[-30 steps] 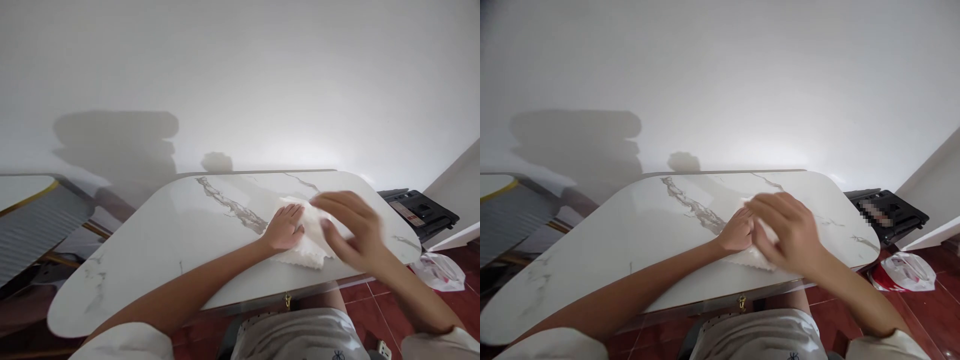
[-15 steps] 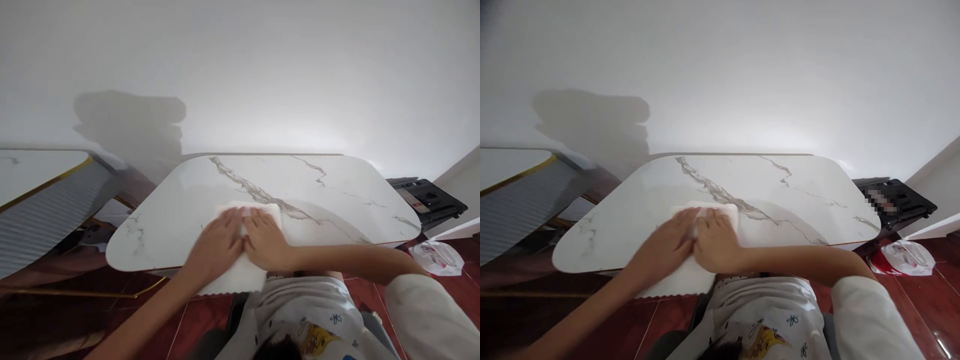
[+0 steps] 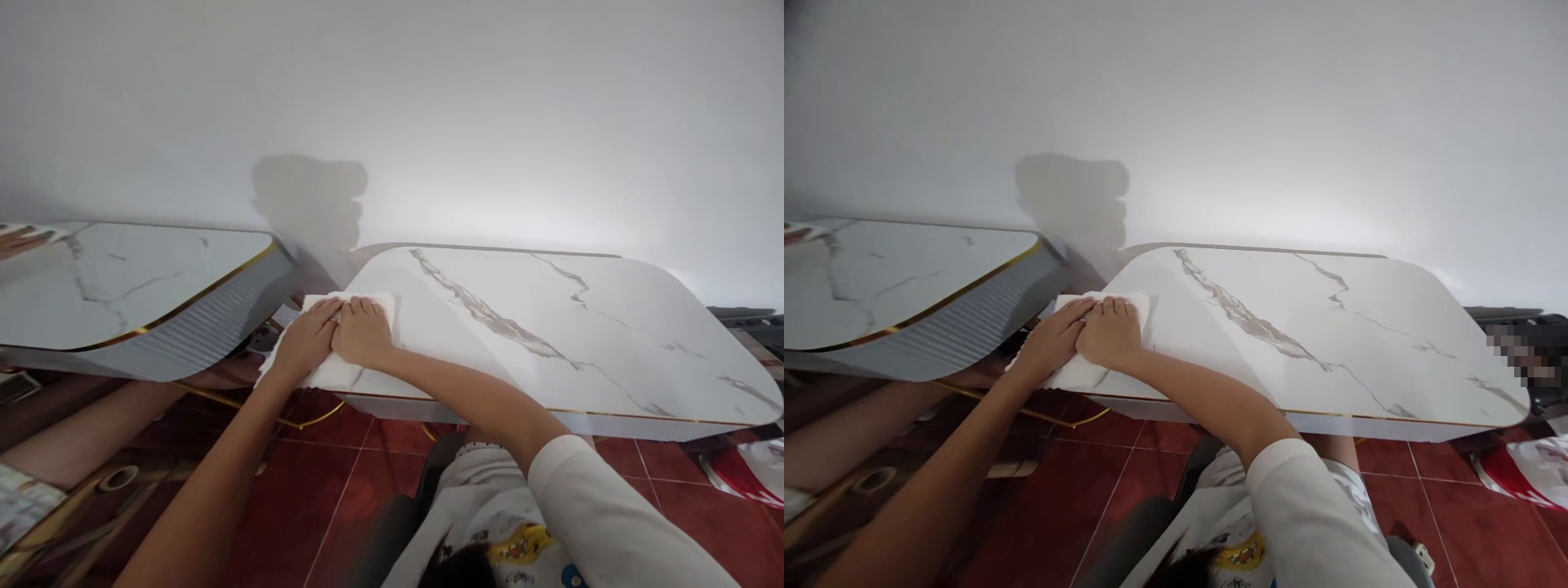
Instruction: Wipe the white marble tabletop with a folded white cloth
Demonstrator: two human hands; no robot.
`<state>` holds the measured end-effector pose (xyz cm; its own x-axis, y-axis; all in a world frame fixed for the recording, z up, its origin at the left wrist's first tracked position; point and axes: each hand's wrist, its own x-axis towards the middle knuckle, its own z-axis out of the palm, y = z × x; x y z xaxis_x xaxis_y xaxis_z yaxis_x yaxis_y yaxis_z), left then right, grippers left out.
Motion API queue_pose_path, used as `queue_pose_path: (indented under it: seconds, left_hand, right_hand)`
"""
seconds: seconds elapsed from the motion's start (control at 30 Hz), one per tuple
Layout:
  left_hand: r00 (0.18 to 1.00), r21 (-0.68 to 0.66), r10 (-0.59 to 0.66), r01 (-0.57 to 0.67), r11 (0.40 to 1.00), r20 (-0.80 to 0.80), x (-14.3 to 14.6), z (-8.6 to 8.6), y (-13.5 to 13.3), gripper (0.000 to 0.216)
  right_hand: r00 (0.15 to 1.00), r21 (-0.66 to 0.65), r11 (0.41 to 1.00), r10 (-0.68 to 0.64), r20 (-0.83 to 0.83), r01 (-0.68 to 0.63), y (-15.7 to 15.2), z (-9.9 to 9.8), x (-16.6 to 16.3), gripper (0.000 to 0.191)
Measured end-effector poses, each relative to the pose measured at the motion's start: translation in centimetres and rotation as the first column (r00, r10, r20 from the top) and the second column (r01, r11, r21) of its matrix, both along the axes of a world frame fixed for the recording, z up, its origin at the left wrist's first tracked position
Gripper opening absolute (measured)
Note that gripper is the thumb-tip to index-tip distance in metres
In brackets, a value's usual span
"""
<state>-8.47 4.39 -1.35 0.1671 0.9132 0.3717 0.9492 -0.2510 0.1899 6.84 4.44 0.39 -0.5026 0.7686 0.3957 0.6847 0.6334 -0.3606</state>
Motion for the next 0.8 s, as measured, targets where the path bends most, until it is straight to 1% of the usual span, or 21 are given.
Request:
queue_pose_path:
  seconds: [0.1,0.27,0.47,0.57,0.8]
  left_hand:
    - [0.999,-0.015,0.011,-0.011,1.000,0.039,0.1,0.4,2.8,0.046]
    - [0.998,-0.012,0.001,0.000,1.000,0.070,0.2,0.6,8.4,0.048]
    - [0.997,0.006,-0.035,0.035,0.999,0.062,0.9,0.7,14.6,0.044]
    - [0.995,0.007,-0.040,0.040,0.999,0.090,1.5,1.0,17.1,0.041]
    - [0.993,-0.027,0.028,-0.025,0.999,0.117,2.7,1.3,21.7,0.038]
  right_hand:
    - [1.000,-0.007,1.000,-0.018,0.003,0.018,2.7,-0.1,-0.5,0.047]
    - [0.999,-0.018,0.999,-0.049,0.005,0.049,7.7,0.2,-0.8,0.046]
    - [0.997,-0.032,0.997,-0.075,0.011,0.075,13.6,0.4,-0.3,0.044]
    - [0.995,-0.028,0.995,-0.097,0.002,0.097,16.2,0.5,0.0,0.043]
    - [0.994,0.002,0.994,-0.108,0.012,0.108,21.0,0.3,0.6,0.040]
